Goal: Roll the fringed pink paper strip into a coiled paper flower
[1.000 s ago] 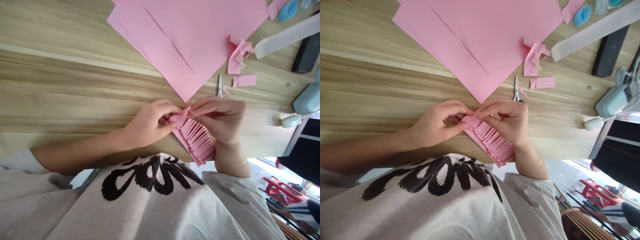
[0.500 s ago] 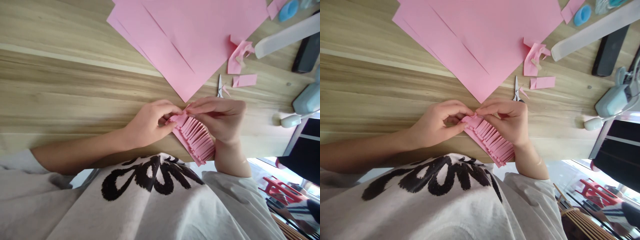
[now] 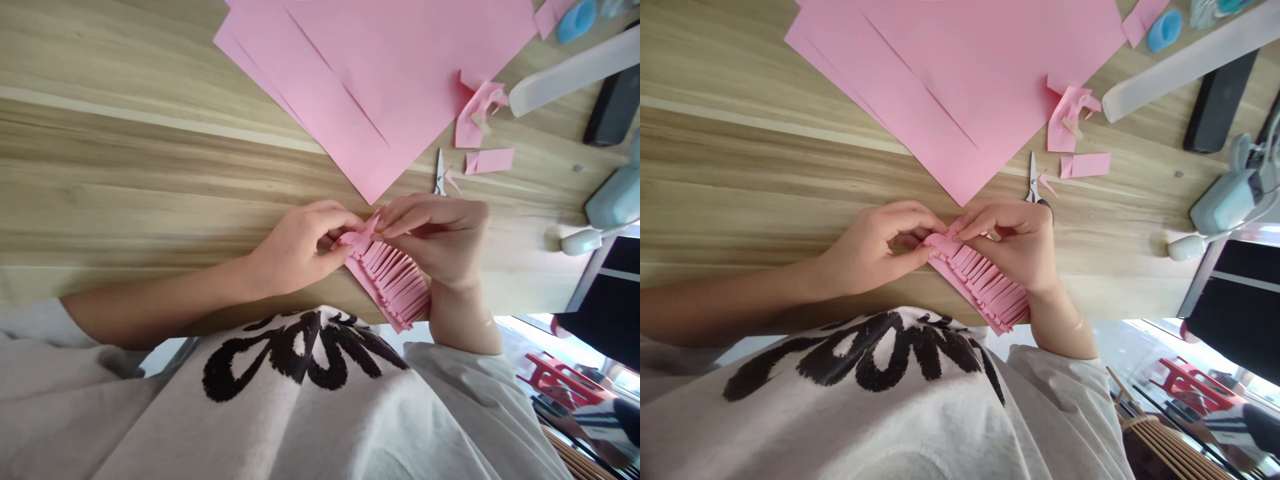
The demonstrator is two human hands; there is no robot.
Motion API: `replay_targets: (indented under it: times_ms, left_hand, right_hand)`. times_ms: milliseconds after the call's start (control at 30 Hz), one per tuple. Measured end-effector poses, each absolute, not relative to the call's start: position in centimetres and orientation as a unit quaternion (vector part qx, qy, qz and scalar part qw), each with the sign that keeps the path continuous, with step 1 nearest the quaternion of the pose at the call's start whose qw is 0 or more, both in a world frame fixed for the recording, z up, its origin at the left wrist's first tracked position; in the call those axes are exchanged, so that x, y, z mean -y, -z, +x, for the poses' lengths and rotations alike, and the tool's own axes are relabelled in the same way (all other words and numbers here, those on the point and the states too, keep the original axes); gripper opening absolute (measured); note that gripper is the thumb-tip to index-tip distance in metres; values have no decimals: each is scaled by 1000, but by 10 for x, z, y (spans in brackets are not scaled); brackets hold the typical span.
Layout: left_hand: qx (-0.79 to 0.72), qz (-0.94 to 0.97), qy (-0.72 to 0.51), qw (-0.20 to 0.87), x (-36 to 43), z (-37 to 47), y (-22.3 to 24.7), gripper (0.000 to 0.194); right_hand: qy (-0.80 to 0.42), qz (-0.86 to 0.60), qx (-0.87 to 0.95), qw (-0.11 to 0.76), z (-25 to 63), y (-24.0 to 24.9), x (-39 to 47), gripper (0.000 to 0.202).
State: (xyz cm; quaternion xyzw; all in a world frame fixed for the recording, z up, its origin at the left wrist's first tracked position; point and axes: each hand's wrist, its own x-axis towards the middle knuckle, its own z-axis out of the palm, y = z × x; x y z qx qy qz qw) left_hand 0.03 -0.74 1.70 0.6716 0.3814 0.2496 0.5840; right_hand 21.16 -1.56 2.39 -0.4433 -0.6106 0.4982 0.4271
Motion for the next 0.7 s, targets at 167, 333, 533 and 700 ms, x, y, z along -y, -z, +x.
replay_targets:
  times_ms: [167,333,533,700]
  left_hand:
    - [-383,676,-252,577,8,0,-16,21]
    - [-381,677,-249,579,8,0,-16,21]
    - [-378,675,-254,581,8,0,-15,19]
    - [-376,673,-254,583,8,1,-16,17]
  right_hand:
    - [-500,-450,614,413,210,-25,16,21]
    - [-504,-450,617,404,210,-25,17,21]
    - [-490,-462,632,383,211,-25,18,17]
    - [-501,-462,630,372,213,-24,19,16]
